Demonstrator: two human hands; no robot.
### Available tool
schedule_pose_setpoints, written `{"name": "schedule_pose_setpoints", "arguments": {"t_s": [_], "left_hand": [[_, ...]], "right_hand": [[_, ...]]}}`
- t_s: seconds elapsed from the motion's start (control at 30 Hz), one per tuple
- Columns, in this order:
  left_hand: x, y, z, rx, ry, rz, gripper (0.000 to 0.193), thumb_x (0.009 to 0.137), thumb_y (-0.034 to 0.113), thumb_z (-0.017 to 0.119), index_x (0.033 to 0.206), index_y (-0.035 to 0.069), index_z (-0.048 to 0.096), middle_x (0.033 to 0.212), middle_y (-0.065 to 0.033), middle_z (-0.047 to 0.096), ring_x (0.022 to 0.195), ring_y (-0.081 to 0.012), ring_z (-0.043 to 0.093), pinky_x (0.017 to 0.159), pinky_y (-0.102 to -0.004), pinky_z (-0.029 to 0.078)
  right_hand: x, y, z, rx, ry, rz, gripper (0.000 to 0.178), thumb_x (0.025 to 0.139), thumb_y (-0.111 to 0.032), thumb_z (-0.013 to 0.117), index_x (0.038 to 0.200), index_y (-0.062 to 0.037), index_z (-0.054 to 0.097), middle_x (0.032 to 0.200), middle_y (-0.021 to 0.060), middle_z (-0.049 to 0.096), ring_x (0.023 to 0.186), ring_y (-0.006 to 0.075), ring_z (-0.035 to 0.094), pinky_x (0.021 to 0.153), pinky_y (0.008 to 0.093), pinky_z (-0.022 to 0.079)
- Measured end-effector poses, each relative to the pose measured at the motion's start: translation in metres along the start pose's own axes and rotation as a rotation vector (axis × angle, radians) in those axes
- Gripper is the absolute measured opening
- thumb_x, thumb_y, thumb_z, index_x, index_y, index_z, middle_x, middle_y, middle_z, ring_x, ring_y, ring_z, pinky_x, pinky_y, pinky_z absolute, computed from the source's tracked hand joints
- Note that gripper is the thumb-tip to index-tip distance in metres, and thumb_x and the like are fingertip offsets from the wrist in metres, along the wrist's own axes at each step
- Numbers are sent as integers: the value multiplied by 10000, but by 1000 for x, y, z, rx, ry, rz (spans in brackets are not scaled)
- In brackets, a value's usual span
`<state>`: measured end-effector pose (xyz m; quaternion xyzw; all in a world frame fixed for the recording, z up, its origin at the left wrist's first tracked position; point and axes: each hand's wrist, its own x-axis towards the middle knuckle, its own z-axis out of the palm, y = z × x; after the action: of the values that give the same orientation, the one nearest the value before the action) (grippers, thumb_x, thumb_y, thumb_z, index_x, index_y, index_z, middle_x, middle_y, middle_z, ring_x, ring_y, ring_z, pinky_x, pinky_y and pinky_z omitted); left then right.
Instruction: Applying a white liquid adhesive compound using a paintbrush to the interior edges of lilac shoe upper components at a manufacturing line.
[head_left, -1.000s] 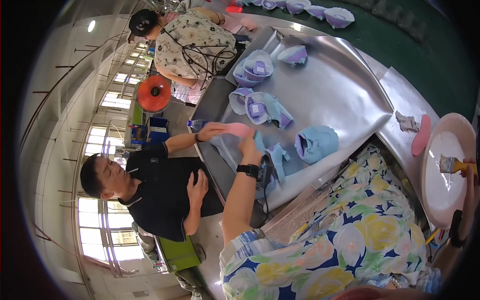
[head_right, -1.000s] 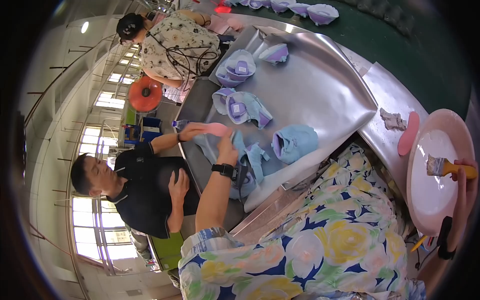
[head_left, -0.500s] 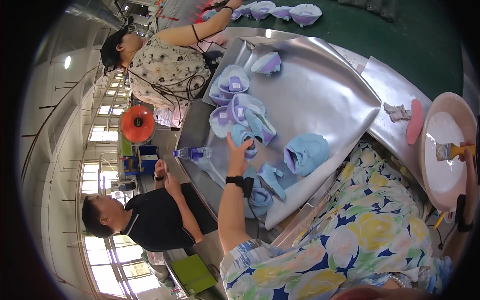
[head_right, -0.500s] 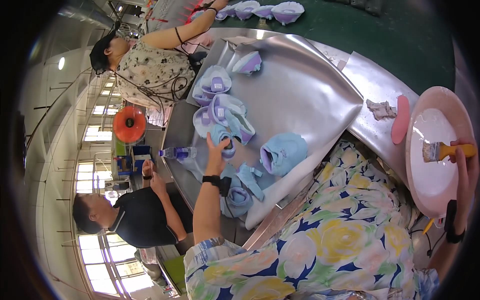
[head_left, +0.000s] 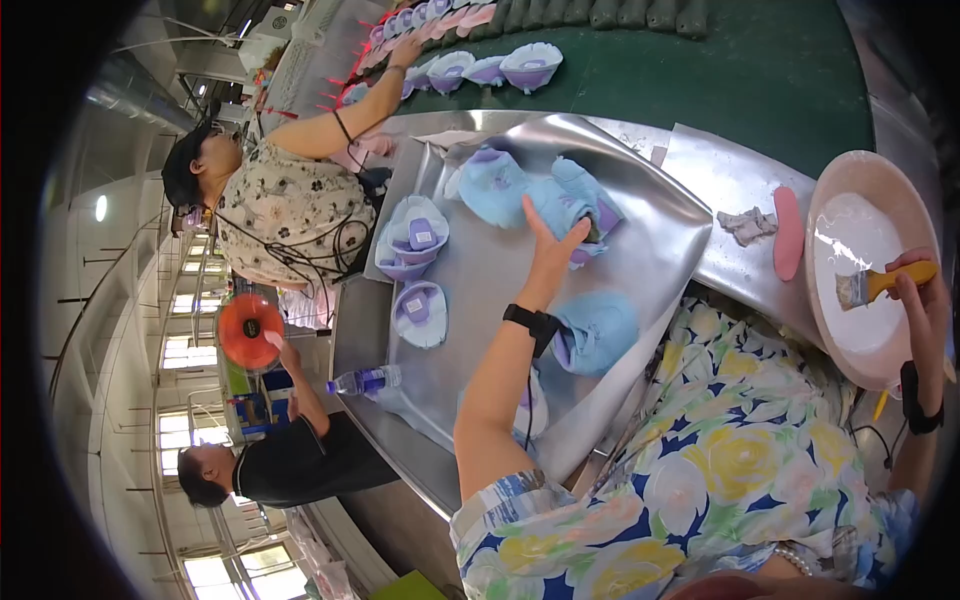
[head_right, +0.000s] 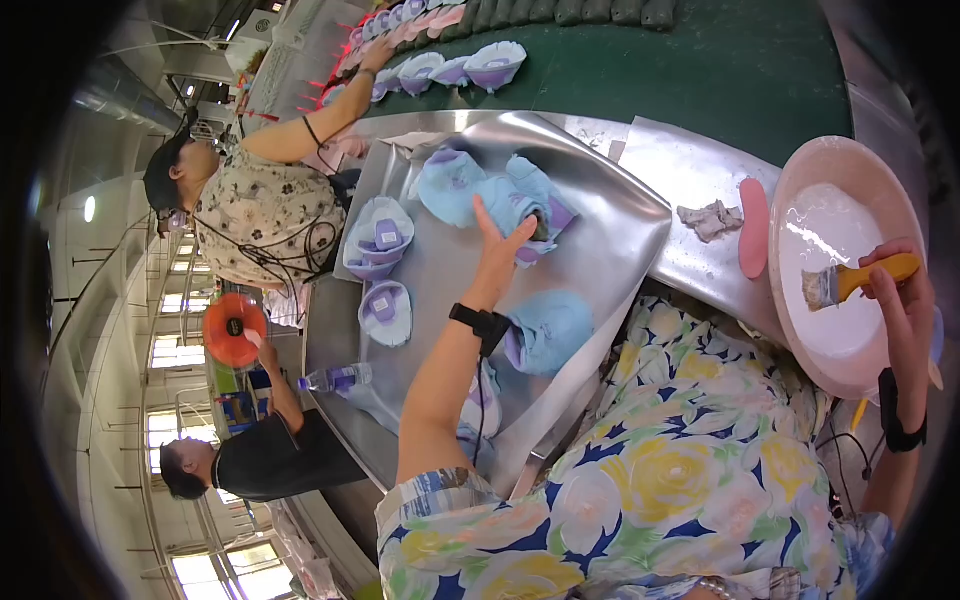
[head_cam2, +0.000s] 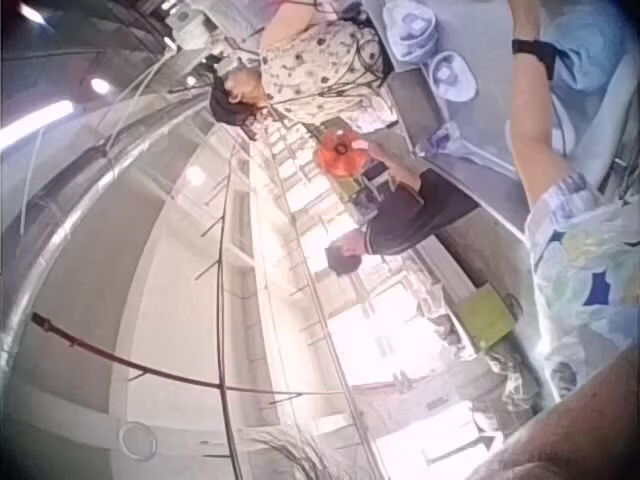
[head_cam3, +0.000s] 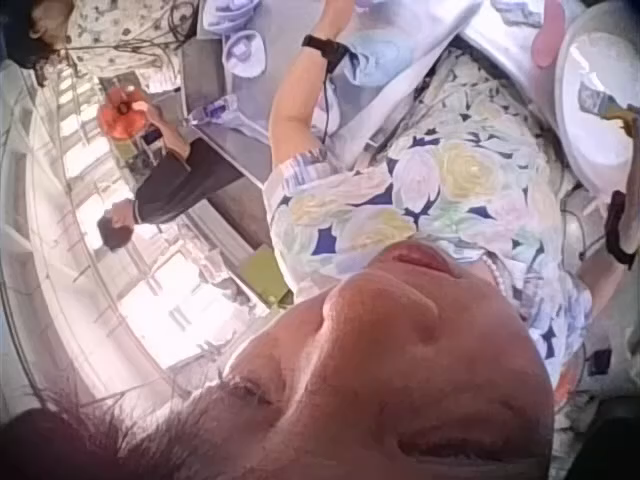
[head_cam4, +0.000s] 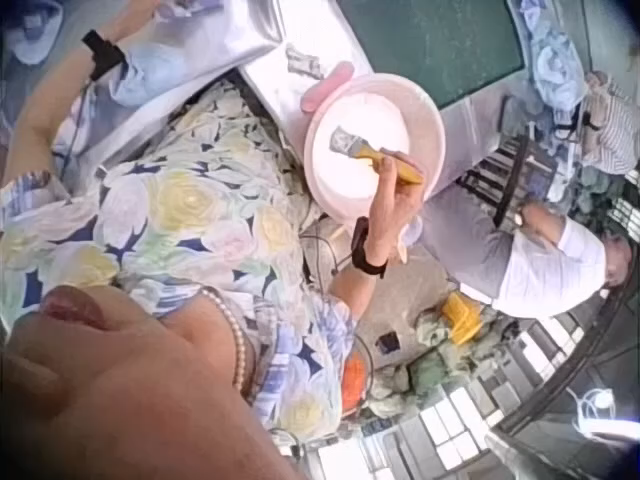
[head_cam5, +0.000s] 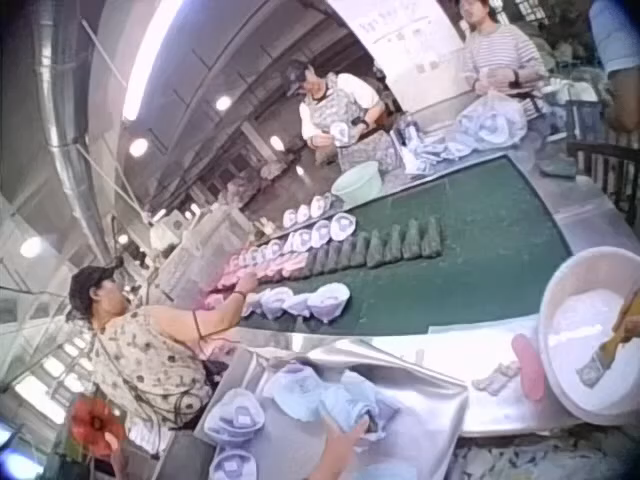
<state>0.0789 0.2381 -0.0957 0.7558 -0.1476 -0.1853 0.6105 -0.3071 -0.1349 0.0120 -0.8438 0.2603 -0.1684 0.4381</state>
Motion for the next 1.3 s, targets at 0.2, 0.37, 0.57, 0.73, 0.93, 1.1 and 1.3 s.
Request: {"name": "schedule_pose_setpoints", "arguments": {"t_s": [0.2,0.37,0.57,0.73,0.93,1.1,1.3], "left_hand": [[53,6,-57,191,-267,-87,655,904,222,610,1454,133,267,1342,-184,451,1194,-268,472,920,-399,451],[119,-23,-76,433,426,-79,583,848,424,675,1195,-27,549,1156,-172,574,985,-237,558,778,-363,464],[183,-55,-33,846,721,-263,645,685,322,845,1112,-85,583,1186,-166,586,1046,-267,577,885,-359,464],[215,-106,-84,-374,657,-175,266,767,152,741,922,-8,595,812,-101,614,715,-201,595,658,-328,502],[188,-15,-36,-458,403,-351,180,799,88,557,978,65,551,871,-84,555,852,-246,561,761,-385,515],[176,22,10,-267,198,80,377,803,-19,531,1177,17,495,1156,-143,542,1087,-305,548,928,-454,484],[98,60,151,690,130,738,654,668,-75,566,1298,-56,392,1230,-247,430,1185,-404,385,1030,-431,306]], "right_hand": [[3,-1,1,38,18,45,194,968,-245,557,1067,-81,526,975,46,595,846,95,561,726,205,454],[0,-8,5,87,56,107,187,943,-211,577,1049,-69,520,943,38,582,826,93,549,713,214,450],[-12,-16,-3,113,96,175,149,920,-159,572,1030,-76,516,909,35,564,800,93,548,717,214,456],[-27,-15,-5,162,199,212,149,915,-133,574,1033,-68,510,901,38,577,802,90,558,714,215,462],[-11,-42,-11,213,220,287,155,914,-116,579,1030,-36,516,908,40,597,773,87,572,687,210,467],[-7,-22,-4,212,209,293,166,901,-129,606,1018,-40,529,888,38,594,772,90,584,693,213,482],[6,-4,-2,248,148,220,165,893,-138,621,983,-30,534,876,52,595,737,93,581,672,229,497]]}}
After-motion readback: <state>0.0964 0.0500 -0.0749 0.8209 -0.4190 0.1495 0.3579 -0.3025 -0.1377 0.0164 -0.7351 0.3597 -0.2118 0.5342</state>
